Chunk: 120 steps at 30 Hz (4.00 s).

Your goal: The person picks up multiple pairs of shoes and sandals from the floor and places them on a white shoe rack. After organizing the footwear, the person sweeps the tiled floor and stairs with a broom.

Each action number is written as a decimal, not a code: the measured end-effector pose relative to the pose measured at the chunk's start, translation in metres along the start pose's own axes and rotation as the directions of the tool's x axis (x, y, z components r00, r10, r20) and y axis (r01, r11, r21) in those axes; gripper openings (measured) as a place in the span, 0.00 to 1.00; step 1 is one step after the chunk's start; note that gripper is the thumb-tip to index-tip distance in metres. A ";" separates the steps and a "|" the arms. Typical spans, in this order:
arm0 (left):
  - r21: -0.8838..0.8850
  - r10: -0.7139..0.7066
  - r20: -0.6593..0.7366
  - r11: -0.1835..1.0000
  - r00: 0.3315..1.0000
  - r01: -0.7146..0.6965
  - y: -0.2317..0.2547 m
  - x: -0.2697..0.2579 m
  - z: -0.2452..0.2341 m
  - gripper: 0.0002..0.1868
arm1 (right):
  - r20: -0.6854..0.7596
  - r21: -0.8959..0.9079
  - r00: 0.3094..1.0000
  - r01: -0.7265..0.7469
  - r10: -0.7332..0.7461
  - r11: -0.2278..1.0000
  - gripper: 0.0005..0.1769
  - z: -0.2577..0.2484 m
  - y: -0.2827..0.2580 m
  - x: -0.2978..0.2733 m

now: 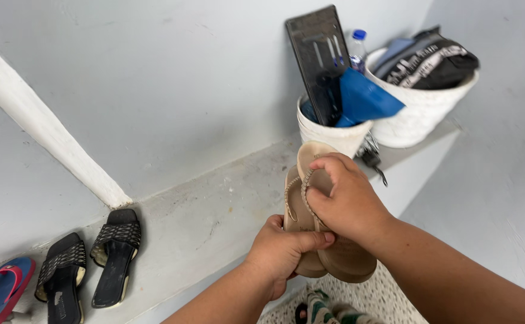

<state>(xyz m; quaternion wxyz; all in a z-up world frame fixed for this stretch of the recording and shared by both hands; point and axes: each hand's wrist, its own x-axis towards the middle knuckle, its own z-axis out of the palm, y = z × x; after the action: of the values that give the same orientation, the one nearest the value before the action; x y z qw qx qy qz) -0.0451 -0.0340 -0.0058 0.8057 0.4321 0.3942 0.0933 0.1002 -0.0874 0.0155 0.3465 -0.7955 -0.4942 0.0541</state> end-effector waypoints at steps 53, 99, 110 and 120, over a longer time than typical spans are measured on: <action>0.257 -0.427 0.592 0.904 0.683 0.342 -0.240 0.094 0.633 0.31 | -0.018 0.985 0.175 -0.169 0.984 0.048 0.34 -0.413 0.365 -0.439; 0.722 -0.675 0.496 0.670 0.547 0.172 -0.257 0.362 0.909 0.14 | -0.046 0.999 -0.314 0.004 0.948 0.050 0.34 -0.493 0.689 -0.251; 0.826 -0.637 0.370 0.559 0.676 0.075 -0.259 0.341 0.895 0.24 | 0.050 0.959 -0.101 -0.274 0.994 -0.076 0.34 -0.502 0.682 -0.276; 0.714 -0.401 0.300 0.696 0.866 0.075 -0.267 0.281 0.841 0.40 | 0.289 0.828 0.071 -0.519 0.955 -0.212 0.40 -0.511 0.639 -0.324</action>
<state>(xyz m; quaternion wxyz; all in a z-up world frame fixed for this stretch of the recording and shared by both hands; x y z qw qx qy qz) 0.6948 -0.5827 -0.1015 0.6617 0.6496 0.2649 -0.2644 0.6337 -0.7821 -0.0690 0.6427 -0.6328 0.3288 0.2799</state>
